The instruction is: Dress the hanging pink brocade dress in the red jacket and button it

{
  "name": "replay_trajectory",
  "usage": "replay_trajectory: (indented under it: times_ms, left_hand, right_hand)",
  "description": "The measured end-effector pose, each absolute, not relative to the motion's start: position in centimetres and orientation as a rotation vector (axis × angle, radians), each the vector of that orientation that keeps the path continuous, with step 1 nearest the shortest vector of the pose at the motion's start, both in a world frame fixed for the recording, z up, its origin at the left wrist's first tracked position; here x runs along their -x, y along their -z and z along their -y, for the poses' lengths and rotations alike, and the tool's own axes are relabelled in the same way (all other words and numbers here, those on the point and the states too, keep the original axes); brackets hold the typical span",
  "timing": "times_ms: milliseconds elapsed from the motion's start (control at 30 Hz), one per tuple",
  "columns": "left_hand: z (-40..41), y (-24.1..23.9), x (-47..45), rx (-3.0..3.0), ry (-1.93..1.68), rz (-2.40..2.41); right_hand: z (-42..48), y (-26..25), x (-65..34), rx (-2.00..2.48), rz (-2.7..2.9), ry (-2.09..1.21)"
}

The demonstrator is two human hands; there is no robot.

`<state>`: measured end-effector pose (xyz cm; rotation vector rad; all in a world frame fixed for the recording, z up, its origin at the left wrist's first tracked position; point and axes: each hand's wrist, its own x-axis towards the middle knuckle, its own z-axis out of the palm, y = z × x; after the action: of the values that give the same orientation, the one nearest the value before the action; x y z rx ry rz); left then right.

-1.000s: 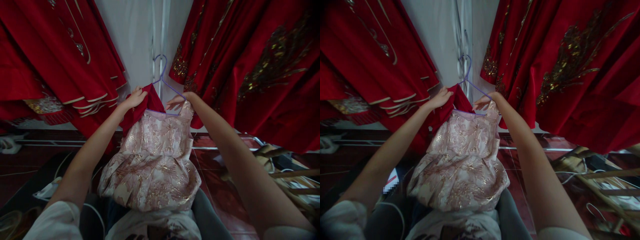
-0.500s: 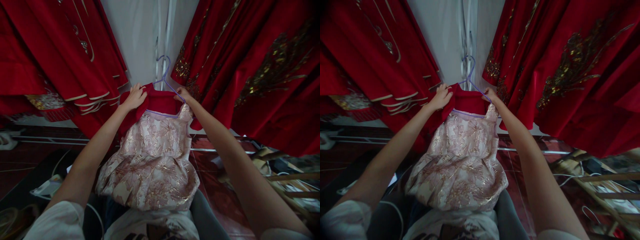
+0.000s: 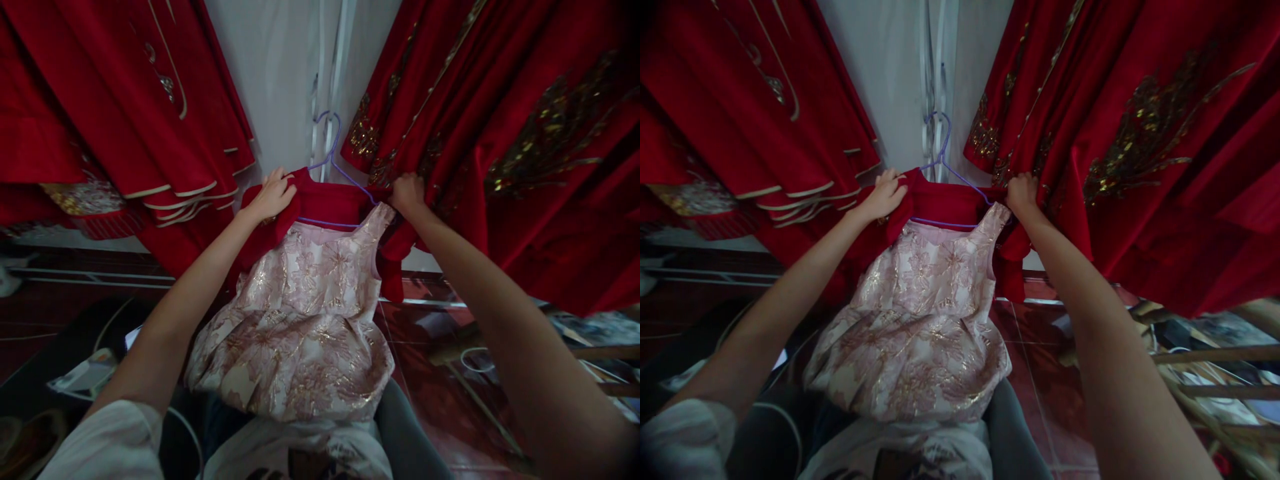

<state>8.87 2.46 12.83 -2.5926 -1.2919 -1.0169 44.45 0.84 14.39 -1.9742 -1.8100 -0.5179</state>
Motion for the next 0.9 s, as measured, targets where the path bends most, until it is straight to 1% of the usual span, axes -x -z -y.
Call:
replay_trajectory:
  times_ms: [133, 267, 367, 500, 633, 767, 900]
  left_hand:
    - [-2.1, -12.5, -9.4, 2.585, 1.028, 1.277]
    - [-1.5, -12.3, -9.6, 2.569, 1.012, 1.288]
    - [-1.0, -12.3, -9.7, 2.56, 0.988, 1.305]
    - [-0.1, -12.0, -10.3, 2.513, 0.979, 1.342]
    - [0.8, -11.6, -10.9, 2.443, 0.986, 1.355]
    - [1.3, -11.7, -11.2, 2.394, 0.916, 1.387]
    - [1.4, -12.1, -11.1, 2.345, 0.82, 1.444]
  right_hand:
    - [0.8, -14.4, -45.6, 1.931, 1.802, 0.658]
    - [2.9, -15.1, -46.1, 1.837, 1.786, 0.657]
    - [5.0, -15.3, -45.6, 1.839, 1.706, 0.584]
    - [6.8, -14.1, -43.5, 1.875, 1.561, 0.369]
    - [5.6, -12.0, -40.2, 1.845, 1.514, 0.015]
    - [3.7, -11.0, -36.0, 1.679, 1.445, -0.264]
    - [4.9, -11.6, -31.6, 1.359, 1.527, -0.5]
